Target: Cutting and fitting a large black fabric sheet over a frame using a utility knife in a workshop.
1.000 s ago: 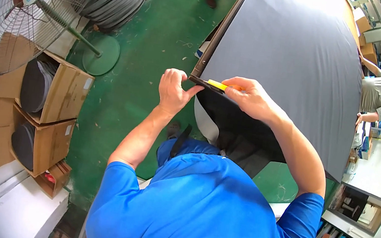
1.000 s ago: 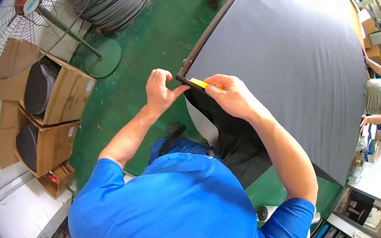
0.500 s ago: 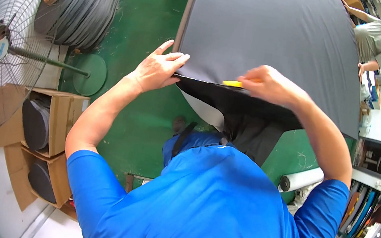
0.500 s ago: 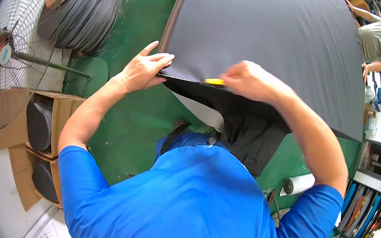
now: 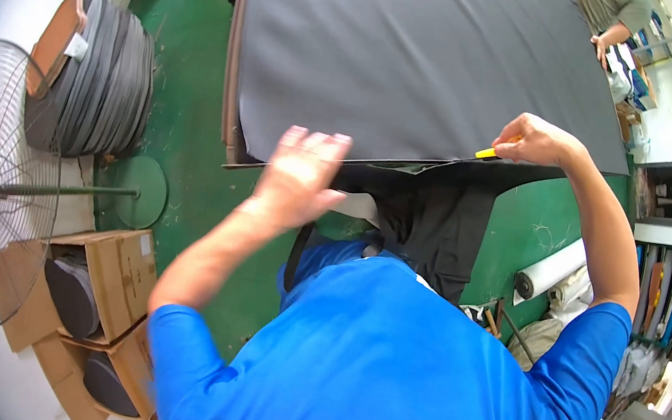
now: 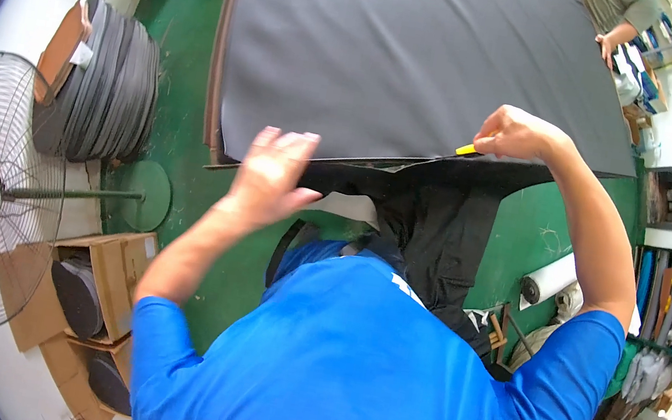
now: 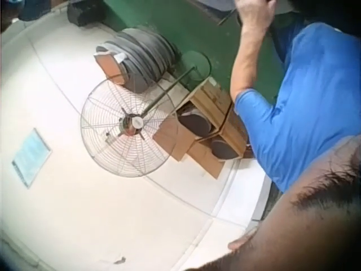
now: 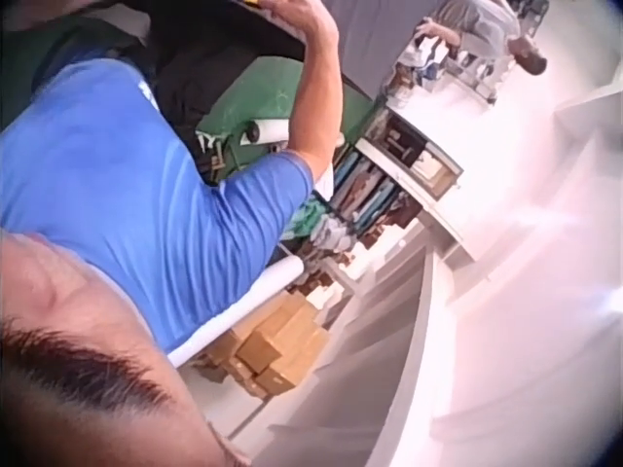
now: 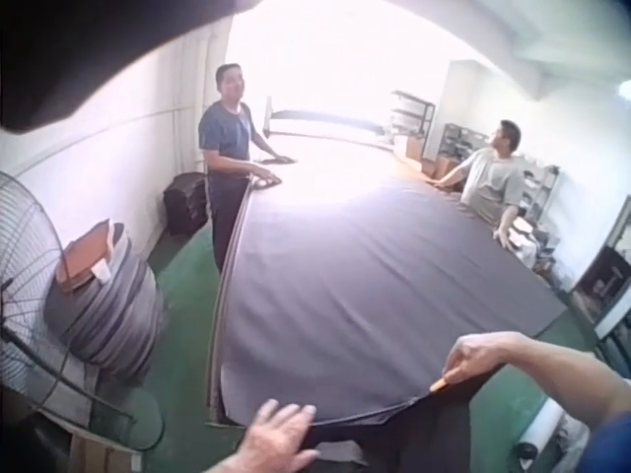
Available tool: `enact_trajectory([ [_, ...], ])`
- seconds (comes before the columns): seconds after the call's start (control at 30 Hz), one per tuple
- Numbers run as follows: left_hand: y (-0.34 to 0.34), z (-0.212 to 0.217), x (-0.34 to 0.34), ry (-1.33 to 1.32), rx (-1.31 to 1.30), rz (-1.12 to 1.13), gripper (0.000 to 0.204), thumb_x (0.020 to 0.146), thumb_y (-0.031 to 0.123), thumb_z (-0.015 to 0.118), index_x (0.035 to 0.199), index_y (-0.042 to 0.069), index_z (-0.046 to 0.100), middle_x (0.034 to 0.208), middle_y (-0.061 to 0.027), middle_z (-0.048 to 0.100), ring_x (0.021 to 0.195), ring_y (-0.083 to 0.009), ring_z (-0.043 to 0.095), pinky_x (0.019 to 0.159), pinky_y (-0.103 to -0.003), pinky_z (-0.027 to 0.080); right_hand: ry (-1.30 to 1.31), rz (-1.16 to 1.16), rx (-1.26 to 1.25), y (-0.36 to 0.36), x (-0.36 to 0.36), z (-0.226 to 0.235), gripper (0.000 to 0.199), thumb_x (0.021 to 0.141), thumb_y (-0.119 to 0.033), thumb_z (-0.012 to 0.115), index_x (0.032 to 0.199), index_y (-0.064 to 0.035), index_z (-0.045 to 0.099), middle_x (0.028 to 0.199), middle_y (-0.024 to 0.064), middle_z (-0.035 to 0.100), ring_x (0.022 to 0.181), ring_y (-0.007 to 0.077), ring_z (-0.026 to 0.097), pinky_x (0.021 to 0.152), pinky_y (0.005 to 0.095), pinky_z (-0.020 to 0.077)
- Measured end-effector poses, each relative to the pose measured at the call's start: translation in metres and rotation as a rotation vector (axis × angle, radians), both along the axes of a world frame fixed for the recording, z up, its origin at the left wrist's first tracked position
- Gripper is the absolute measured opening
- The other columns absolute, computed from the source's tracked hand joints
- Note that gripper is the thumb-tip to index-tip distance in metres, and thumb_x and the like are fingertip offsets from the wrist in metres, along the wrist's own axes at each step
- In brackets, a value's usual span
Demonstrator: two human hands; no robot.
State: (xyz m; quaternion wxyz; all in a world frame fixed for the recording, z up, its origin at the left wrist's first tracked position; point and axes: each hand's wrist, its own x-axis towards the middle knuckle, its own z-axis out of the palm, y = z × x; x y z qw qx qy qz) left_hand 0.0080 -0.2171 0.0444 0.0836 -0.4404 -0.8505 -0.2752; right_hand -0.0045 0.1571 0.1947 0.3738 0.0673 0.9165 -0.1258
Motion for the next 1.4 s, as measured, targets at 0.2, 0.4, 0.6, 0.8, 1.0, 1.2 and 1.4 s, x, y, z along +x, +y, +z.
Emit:
enact_trajectory([
  [0.2,0.214,-0.015,0.017,-0.079,0.146,0.061,0.088,0.064,0.031,0.080,0.135,-0.003,0.039,0.108,-0.0162,0.059,0.100,-0.0309,0.058,0.087,-0.042,0.045,-0.004,0.070,-0.050,0.015,-0.004,-0.007,0.035,0.082,-0.030,0.065,0.098,0.0001,0.071,0.078,0.0095,0.069,0.072,0.0171,0.065,0.070,0.0306,0.0513],
  [0.4,0.240,-0.049,0.000,-0.023,-0.059,0.123,0.061,0.065,0.023,0.078,0.117,0.000,0.055,0.093,-0.0105,0.063,0.087,-0.0275,0.060,0.073,-0.038,0.050,0.035,0.049,-0.019,0.091,0.007,-0.009,0.033,0.080,-0.033,0.064,0.100,-0.0079,0.072,0.092,0.0113,0.070,0.088,0.0252,0.066,0.079,0.0361,0.0509],
  [0.6,0.249,-0.025,0.000,-0.047,-0.146,0.099,0.069,0.054,0.009,0.079,0.119,0.005,0.057,0.105,-0.0110,0.063,0.096,-0.0305,0.061,0.084,-0.039,0.050,-0.109,-0.124,-0.041,0.296,0.018,-0.022,0.035,0.078,-0.031,0.069,0.102,-0.0050,0.072,0.089,0.0125,0.070,0.085,0.0231,0.067,0.076,0.0329,0.0520],
  [0.8,0.264,-0.003,0.002,-0.191,-0.322,0.165,0.067,0.051,0.001,0.075,0.117,0.004,0.059,0.112,-0.0151,0.061,0.103,-0.0354,0.059,0.090,-0.042,0.049,-0.092,-0.152,0.030,0.491,0.039,-0.012,0.033,0.076,-0.031,0.072,0.100,-0.0068,0.073,0.091,0.0126,0.069,0.086,0.0237,0.066,0.076,0.0332,0.0519],
  [1.0,0.292,0.014,0.006,-0.282,-0.532,0.232,0.066,0.055,-0.004,0.074,0.118,0.004,0.056,0.117,-0.0162,0.057,0.107,-0.0363,0.056,0.092,-0.042,0.048,-0.125,-0.304,0.105,0.687,0.067,-0.014,0.031,0.074,-0.022,0.076,0.097,-0.0019,0.073,0.081,0.0103,0.070,0.075,0.0182,0.066,0.067,0.0307,0.0522],
  [1.2,0.304,0.011,0.010,-0.324,-0.652,0.304,0.062,0.058,-0.006,0.071,0.116,0.003,0.052,0.119,-0.0181,0.053,0.109,-0.0381,0.053,0.094,-0.043,0.047,-0.114,-0.363,0.169,0.778,0.076,-0.022,0.028,0.070,-0.014,0.078,0.095,-0.0019,0.074,0.077,0.0087,0.070,0.066,0.0155,0.064,0.061,0.0276,0.0510],
  [1.4,0.308,0.011,0.006,-0.316,-0.698,0.279,0.061,0.057,-0.007,0.069,0.115,0.002,0.051,0.119,-0.0188,0.053,0.109,-0.0394,0.052,0.093,-0.044,0.046,-0.200,-0.511,0.428,0.882,0.084,-0.019,0.031,0.067,-0.016,0.081,0.095,-0.0026,0.074,0.080,0.0091,0.070,0.064,0.0154,0.064,0.055,0.0291,0.0521],
])
